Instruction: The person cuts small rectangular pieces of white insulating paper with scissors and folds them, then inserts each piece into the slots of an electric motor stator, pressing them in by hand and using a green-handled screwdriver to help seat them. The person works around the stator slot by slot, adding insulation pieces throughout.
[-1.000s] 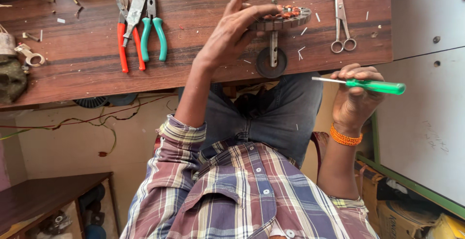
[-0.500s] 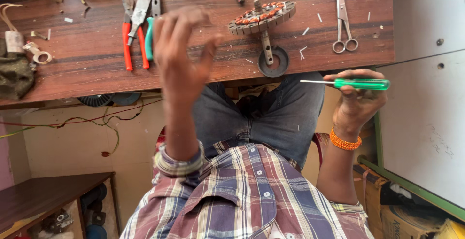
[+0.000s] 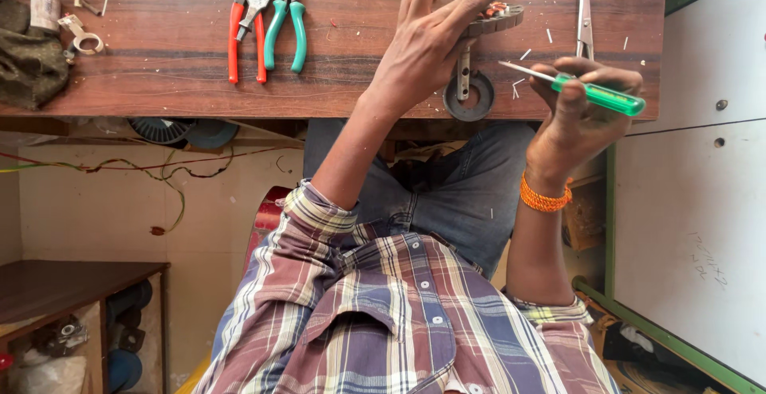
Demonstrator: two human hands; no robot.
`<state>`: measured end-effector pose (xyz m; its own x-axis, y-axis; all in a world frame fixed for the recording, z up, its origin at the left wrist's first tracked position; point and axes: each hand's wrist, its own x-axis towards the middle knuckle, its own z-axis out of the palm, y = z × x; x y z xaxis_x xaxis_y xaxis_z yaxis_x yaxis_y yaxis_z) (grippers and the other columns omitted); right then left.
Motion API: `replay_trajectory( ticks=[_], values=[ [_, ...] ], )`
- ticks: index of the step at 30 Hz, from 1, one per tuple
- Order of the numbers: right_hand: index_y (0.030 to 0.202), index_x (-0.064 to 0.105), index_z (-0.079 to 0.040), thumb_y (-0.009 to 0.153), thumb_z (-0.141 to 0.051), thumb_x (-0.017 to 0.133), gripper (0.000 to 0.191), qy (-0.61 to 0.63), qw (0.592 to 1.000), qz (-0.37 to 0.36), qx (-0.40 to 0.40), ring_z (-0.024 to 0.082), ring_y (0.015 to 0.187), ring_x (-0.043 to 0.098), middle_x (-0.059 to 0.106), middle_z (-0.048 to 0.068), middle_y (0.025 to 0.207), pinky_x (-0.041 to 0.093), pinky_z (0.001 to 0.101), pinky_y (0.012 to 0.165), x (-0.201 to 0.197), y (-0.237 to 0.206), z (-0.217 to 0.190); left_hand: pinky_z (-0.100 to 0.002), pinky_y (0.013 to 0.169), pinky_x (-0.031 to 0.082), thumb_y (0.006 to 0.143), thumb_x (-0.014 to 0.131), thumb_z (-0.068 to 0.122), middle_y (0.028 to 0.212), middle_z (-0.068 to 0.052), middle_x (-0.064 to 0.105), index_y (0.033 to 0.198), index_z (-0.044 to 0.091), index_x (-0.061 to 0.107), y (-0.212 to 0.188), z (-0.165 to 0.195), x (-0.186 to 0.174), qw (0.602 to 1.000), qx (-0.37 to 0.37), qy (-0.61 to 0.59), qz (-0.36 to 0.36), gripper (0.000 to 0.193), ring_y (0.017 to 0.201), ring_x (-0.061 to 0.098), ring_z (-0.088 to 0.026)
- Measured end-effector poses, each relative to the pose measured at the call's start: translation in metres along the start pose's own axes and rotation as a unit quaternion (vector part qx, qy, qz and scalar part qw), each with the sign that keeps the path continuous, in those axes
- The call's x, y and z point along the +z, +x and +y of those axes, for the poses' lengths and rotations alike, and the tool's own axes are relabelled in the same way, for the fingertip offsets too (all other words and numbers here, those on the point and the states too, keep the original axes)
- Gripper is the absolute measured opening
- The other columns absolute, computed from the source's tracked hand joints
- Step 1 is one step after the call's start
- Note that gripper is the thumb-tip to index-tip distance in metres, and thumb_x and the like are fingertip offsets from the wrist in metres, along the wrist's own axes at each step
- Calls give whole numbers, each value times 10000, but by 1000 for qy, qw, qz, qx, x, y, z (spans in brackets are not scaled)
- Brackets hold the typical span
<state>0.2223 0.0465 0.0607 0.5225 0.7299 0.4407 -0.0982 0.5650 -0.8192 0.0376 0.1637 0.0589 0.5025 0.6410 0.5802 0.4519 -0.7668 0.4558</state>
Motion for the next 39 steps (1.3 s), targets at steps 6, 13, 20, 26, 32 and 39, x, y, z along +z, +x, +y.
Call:
replay_trajectory(
  ticks=[6, 13, 20, 26, 32, 39],
  values=[
    [1146, 467, -43, 1011, -219, 864, 455, -16, 997, -67, -26, 284, 957, 771, 729, 217, 1081, 674, 367, 844, 9, 18, 1, -507, 1115, 390, 865, 833, 185, 1339, 9, 694, 1427, 221, 556, 14, 4, -6, 999, 15, -10, -36, 628, 1424, 403, -331],
    [1166, 505, -19, 1054, -157, 857, 394, -153, 975, -123, -103, 270, 988, 773, 740, 218, 1090, 643, 332, 892, 19, 24, 7, -499, 1150, 406, 877, 859, 210, 1299, 9, 706, 1390, 206, 592, 14, 2, 0, 999, 23, -42, -2, 578, 1383, 458, -307],
    [1242, 524, 3, 1098, -98, 807, 333, -185, 974, -89, -92, 225, 860, 763, 710, 179, 1096, 654, 304, 764, 23, 19, 1, -465, 1086, 438, 866, 842, 208, 1230, 6, 710, 1379, 164, 592, 14, 1, -3, 998, 40, -54, 7, 572, 1246, 525, -295],
    [1235, 520, 2, 1094, -62, 799, 319, -119, 985, -109, -55, 240, 875, 756, 703, 187, 1084, 675, 342, 791, 21, 24, -1, -432, 989, 468, 887, 845, 230, 1204, 17, 704, 1399, 174, 591, 13, 0, -4, 997, 34, -65, -7, 574, 1055, 532, -264],
    [1220, 545, 13, 1106, -85, 806, 301, -165, 974, -148, -40, 217, 931, 757, 703, 174, 1134, 669, 312, 846, 23, 26, -4, -414, 954, 470, 877, 840, 253, 1216, 33, 705, 1405, 174, 586, 13, -1, -2, 997, 37, -67, -4, 591, 1047, 529, -261],
    [1153, 573, -13, 1084, -115, 790, 250, -316, 924, -169, -134, 203, 1000, 740, 758, 173, 1163, 598, 288, 915, 18, 24, -1, -403, 954, 475, 942, 824, 343, 1192, 66, 722, 1386, 208, 608, 14, -2, 3, 997, 27, -70, 1, 512, 1035, 542, -247]
  ],
)
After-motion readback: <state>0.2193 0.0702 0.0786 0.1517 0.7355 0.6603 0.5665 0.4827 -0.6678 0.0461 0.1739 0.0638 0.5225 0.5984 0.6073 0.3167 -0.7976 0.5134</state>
